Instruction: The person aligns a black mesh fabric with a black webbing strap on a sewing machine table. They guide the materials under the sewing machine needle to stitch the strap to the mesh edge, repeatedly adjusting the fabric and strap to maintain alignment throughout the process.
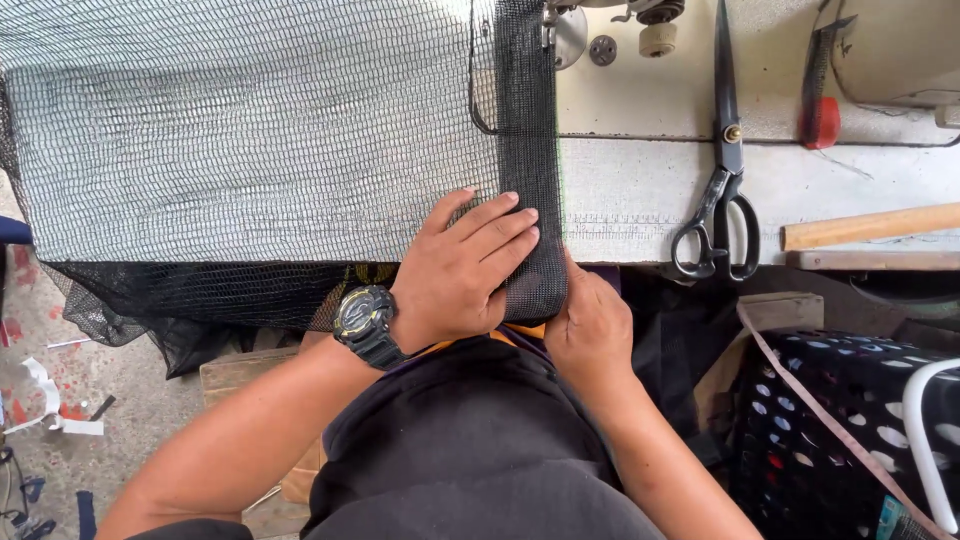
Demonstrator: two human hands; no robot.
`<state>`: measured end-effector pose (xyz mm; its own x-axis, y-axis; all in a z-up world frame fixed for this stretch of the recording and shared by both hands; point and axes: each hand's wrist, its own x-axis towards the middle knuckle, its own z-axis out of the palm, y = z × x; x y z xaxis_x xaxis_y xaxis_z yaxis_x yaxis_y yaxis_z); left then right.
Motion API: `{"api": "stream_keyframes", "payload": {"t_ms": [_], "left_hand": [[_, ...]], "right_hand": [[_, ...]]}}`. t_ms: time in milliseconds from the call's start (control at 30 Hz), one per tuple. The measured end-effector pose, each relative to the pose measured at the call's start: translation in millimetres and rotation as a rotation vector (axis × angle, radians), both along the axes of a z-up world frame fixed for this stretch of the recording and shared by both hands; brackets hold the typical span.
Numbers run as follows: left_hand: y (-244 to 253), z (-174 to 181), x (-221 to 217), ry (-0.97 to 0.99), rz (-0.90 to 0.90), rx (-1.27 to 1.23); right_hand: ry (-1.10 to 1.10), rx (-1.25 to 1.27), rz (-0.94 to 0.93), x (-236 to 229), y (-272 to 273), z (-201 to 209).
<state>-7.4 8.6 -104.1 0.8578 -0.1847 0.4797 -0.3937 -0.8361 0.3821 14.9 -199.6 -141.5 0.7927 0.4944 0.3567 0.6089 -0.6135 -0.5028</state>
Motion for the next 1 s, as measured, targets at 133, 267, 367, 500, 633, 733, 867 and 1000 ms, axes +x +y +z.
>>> {"api": "stream_keyframes", "payload": {"t_ms": [133,267,367,500,633,733,867,1000], "left_hand": [[-1,2,2,0.017,0.006,-0.022],[0,2,3,0.085,-0.003,-0.060],[1,7,3,0.115,-0.011,-0.055],[4,17,1,0.129,-0.024,-0.005],[10,25,2,0.180,-0.075,0.073],[14,29,3,0.211,-0.117,0.139],[20,37,18,0.238,-0.151,0.166],[23,13,50,0.085,-0.026,-0.032]], "right_hand": [[-0.015,-0.048,0.002,3,0,6],[-0.058,-0.084,0.026,7,-2,15],[-0.074,-0.127,0.053,10,-4,23],[-0.138,-0.189,0.057,16,1,36],[-0.268,-0.198,0.124,27,11,58],[-0.311,-0.203,0.181,32,14,64],[-0.253,-0.186,0.191,36,10,52],[-0.238,-0.170,0.169,36,14,60]]}}
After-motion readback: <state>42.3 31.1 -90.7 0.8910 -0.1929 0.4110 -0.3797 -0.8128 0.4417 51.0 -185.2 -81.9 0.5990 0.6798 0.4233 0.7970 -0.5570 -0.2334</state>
